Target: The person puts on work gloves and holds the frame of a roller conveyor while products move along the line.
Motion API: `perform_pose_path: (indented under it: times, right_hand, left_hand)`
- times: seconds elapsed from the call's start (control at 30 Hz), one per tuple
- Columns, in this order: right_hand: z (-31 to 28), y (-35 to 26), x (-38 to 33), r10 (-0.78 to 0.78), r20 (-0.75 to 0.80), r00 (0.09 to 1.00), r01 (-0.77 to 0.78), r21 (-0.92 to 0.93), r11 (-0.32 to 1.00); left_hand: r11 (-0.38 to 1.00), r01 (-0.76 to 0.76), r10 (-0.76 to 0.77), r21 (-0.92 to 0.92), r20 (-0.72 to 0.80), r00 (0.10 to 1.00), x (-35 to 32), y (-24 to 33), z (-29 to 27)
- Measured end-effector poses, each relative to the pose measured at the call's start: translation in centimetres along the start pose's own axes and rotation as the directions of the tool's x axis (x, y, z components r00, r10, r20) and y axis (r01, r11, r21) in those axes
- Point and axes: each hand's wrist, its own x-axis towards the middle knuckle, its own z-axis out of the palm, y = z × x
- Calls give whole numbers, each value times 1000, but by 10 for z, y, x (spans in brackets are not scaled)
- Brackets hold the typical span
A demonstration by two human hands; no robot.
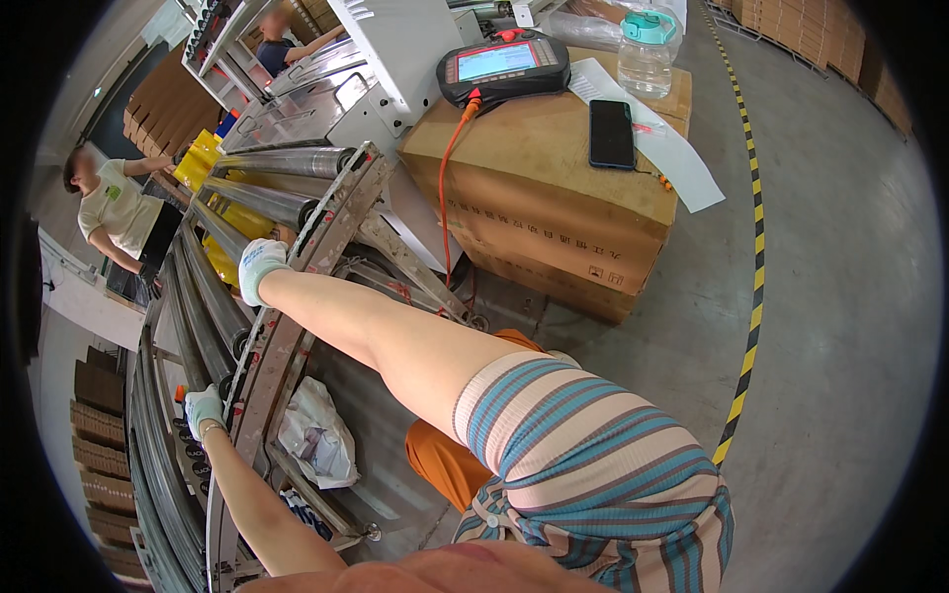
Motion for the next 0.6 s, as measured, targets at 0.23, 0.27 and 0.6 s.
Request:
perform_pose_path:
  times: [0.23,0.27,0.6]
  right_hand:
    - [-1,0,-1,-1,4,1000,1,-5,1000]
    - [-1,0,0,2,7,1000,-2,-9,1000]
    - [0,-1,0,0,-13,1000,0,-32,1000]
  left_hand:
    - [1000,1,-1,-4,-5,1000,1,-1,1]
    - [1000,1,-1,-4,-5,1000,1,-1,1]
    - [1000,7,-7,-4,-4,1000,1,0,-1]
